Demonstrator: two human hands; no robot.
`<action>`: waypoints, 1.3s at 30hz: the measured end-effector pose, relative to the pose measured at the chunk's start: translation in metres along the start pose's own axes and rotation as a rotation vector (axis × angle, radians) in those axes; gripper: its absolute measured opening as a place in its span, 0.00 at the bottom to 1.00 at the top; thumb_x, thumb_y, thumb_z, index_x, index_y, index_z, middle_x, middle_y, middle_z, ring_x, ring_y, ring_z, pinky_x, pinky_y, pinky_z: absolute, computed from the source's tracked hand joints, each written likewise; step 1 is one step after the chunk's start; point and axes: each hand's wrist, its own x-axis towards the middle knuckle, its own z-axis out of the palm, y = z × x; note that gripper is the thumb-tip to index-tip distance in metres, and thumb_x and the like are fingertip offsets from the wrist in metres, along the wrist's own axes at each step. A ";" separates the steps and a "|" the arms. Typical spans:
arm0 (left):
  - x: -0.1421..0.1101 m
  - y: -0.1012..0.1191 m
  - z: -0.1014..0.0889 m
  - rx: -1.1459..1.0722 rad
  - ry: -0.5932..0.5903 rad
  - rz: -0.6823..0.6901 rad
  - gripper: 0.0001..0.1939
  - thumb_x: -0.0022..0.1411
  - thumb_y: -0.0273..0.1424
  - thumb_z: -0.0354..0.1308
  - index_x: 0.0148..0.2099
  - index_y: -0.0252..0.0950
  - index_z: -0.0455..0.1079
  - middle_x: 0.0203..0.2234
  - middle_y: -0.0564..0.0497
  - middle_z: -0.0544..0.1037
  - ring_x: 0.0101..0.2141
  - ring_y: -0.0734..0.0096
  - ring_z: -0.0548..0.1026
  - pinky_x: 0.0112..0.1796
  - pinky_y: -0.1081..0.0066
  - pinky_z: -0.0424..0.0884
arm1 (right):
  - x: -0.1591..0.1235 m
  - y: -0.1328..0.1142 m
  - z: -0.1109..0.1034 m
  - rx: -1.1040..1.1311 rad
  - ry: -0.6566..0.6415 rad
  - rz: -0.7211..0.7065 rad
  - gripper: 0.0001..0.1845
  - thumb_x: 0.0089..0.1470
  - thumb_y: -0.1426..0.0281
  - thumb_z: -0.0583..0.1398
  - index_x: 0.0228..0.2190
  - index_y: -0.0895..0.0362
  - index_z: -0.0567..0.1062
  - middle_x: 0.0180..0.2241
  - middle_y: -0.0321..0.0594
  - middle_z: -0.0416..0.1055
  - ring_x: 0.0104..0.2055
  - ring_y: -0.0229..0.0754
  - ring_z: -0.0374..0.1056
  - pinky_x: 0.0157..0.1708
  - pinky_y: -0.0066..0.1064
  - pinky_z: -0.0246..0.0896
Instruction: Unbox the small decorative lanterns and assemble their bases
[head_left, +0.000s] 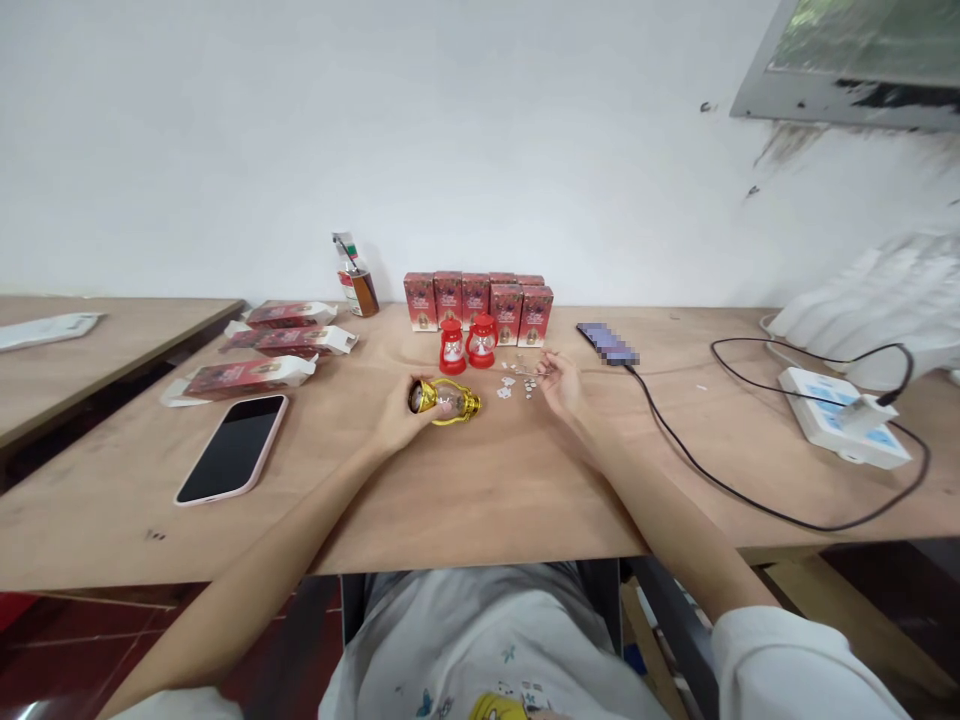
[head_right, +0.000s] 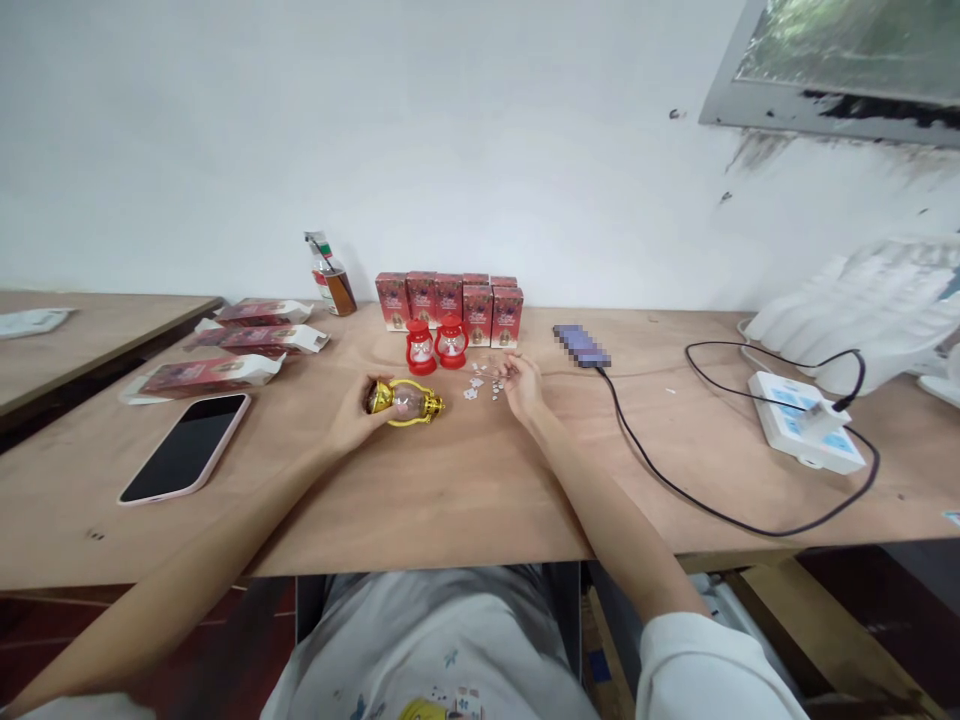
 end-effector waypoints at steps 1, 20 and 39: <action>0.000 0.001 0.000 -0.005 0.020 0.015 0.29 0.46 0.42 0.65 0.48 0.35 0.62 0.40 0.48 0.72 0.42 0.62 0.72 0.45 0.62 0.69 | 0.003 -0.001 -0.004 0.014 0.027 -0.021 0.04 0.43 0.75 0.55 0.26 0.55 0.67 0.19 0.28 0.55 0.22 0.32 0.56 0.31 0.28 0.64; -0.001 0.016 -0.001 0.001 0.114 0.037 0.29 0.45 0.41 0.65 0.48 0.36 0.61 0.41 0.48 0.72 0.43 0.63 0.72 0.47 0.62 0.68 | 0.031 -0.001 -0.061 -0.693 0.350 -0.158 0.07 0.36 0.78 0.51 0.23 0.56 0.63 0.22 0.33 0.64 0.27 0.38 0.64 0.35 0.34 0.63; 0.000 0.016 0.000 -0.091 0.176 0.015 0.35 0.41 0.40 0.69 0.49 0.37 0.58 0.42 0.46 0.73 0.46 0.60 0.73 0.48 0.58 0.69 | 0.018 -0.001 -0.058 -1.372 0.159 -0.284 0.08 0.51 0.72 0.56 0.26 0.60 0.74 0.29 0.50 0.74 0.36 0.51 0.70 0.41 0.42 0.61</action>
